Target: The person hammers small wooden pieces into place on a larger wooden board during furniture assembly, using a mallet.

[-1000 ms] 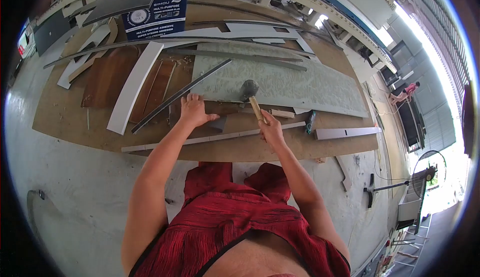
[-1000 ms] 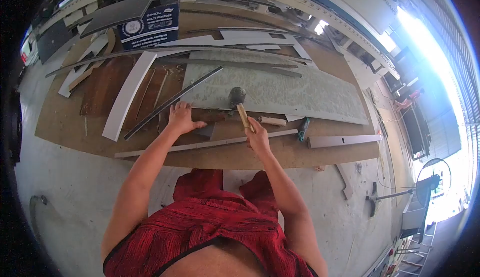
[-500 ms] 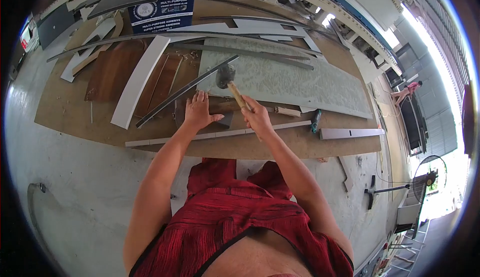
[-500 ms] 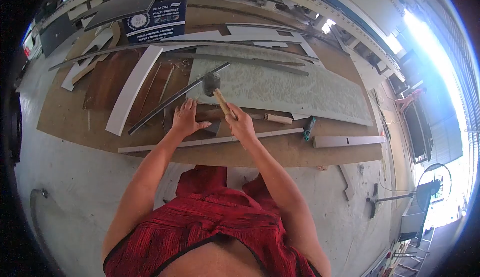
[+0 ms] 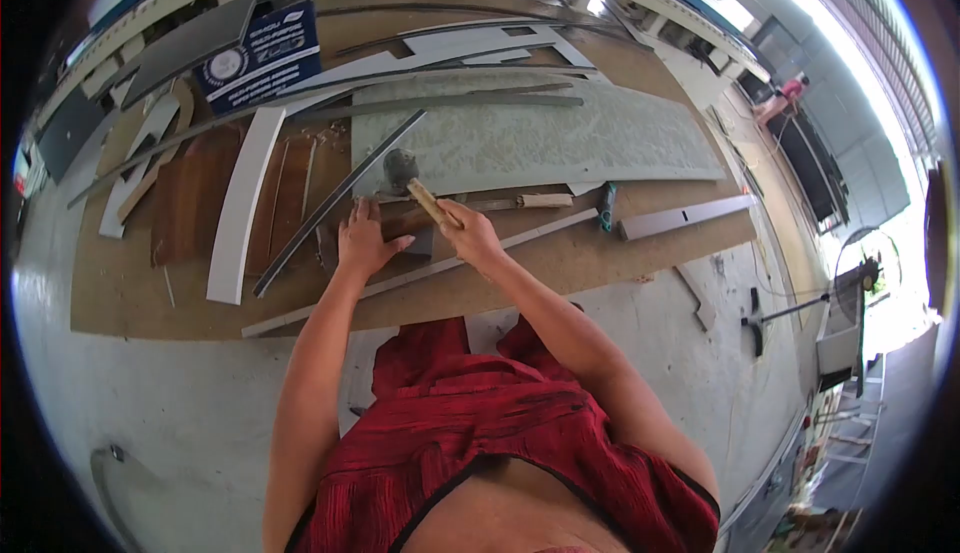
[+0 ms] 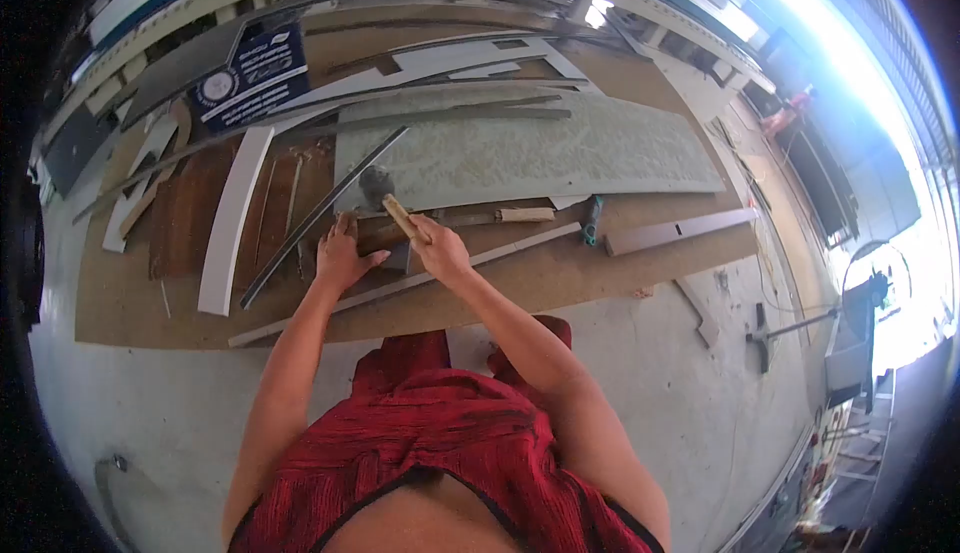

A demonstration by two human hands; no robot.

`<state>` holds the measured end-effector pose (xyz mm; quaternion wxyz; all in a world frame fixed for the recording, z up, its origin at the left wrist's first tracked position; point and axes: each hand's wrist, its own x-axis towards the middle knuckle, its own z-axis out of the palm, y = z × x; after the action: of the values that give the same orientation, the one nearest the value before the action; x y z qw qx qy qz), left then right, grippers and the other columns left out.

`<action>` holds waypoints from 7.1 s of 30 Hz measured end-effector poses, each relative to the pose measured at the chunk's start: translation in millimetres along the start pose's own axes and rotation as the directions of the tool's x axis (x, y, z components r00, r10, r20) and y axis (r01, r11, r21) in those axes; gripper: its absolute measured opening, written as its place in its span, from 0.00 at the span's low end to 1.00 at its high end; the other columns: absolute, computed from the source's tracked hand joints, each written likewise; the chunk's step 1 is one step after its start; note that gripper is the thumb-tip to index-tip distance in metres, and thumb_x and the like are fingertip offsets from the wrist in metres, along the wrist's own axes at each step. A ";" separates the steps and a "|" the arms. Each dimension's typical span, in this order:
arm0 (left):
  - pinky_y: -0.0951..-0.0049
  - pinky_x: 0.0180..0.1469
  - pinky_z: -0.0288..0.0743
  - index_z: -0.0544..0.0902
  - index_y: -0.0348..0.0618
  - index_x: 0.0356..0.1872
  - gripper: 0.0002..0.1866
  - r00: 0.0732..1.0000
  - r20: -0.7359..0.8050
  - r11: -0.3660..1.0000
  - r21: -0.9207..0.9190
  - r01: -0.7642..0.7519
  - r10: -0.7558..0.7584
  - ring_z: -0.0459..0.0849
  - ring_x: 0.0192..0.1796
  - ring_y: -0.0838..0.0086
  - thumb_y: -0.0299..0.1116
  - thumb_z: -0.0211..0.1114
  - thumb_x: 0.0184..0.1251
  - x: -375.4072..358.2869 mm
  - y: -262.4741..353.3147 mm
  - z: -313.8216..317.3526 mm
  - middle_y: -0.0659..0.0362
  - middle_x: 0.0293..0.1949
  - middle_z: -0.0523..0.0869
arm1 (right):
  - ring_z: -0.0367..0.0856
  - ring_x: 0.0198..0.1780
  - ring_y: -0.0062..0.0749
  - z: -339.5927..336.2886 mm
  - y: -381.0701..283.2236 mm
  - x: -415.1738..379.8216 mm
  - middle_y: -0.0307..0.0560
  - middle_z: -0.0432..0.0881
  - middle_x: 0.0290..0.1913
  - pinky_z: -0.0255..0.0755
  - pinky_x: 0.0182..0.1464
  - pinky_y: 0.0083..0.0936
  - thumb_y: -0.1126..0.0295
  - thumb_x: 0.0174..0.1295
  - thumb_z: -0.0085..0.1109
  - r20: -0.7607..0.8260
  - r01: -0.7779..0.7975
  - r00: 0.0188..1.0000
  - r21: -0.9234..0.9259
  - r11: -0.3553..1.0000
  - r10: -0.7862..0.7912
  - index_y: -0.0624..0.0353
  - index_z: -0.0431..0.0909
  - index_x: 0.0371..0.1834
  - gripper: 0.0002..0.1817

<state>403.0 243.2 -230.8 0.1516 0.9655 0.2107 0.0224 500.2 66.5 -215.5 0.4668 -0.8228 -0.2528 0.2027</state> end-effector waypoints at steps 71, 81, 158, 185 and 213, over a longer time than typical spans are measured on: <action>0.57 0.47 0.73 0.80 0.35 0.33 0.11 0.959 -0.210 0.956 0.184 0.228 -0.188 0.79 0.45 0.50 0.27 0.61 0.47 201.3 -85.0 -15.2 0.41 0.39 0.81 | 0.67 0.27 0.15 -131.0 116.6 -55.4 0.33 0.71 0.31 0.66 0.27 0.14 0.70 0.61 0.53 -0.145 -0.101 0.970 0.482 0.870 0.193 0.53 0.65 0.64 0.25; 0.60 0.40 0.74 0.80 0.37 0.34 0.12 0.862 -0.440 0.968 -0.118 0.222 -0.251 0.82 0.34 0.55 0.28 0.65 0.44 198.8 -143.2 25.1 0.48 0.30 0.83 | 0.69 0.23 0.19 -129.2 133.1 -51.7 0.37 0.73 0.29 0.67 0.26 0.18 0.66 0.59 0.56 -0.140 -0.049 0.979 0.542 0.839 0.147 0.51 0.67 0.62 0.25; 0.76 0.18 0.73 0.79 0.40 0.29 0.04 0.906 0.335 0.281 -0.871 0.403 -0.260 0.75 0.18 0.78 0.28 0.63 0.54 -15.7 -13.4 -106.0 0.62 0.20 0.78 | 0.70 0.21 0.29 -390.6 138.8 21.3 0.42 0.73 0.21 0.64 0.23 0.27 0.78 0.35 0.63 -0.662 -0.057 0.621 0.494 0.867 0.418 0.65 0.76 0.20 0.07; 0.70 0.42 0.66 0.71 0.35 0.32 0.06 0.860 -0.268 0.807 -0.539 0.241 -0.435 0.71 0.34 0.69 0.28 0.56 0.62 -69.3 -76.0 -4.0 0.55 0.29 0.73 | 0.71 0.19 0.25 -265.0 161.4 -107.9 0.40 0.72 0.22 0.65 0.18 0.21 0.82 0.41 0.59 -0.629 0.059 0.594 0.655 0.753 0.501 0.60 0.73 0.28 0.10; 0.60 0.54 0.65 0.74 0.43 0.31 0.09 0.829 -0.486 0.945 -0.293 0.146 -0.278 0.72 0.54 0.57 0.24 0.65 0.48 -92.5 -17.6 -14.0 0.54 0.45 0.77 | 0.78 0.33 0.41 -194.1 39.3 -75.0 0.49 0.77 0.32 0.72 0.35 0.31 0.68 0.49 0.61 -0.136 0.269 0.923 -0.442 0.856 -0.360 0.58 0.75 0.42 0.16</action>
<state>310.2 224.2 -220.8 0.2076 0.8675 0.3459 0.2912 560.4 -125.3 -148.8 0.3326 -0.8671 -0.3700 -0.0247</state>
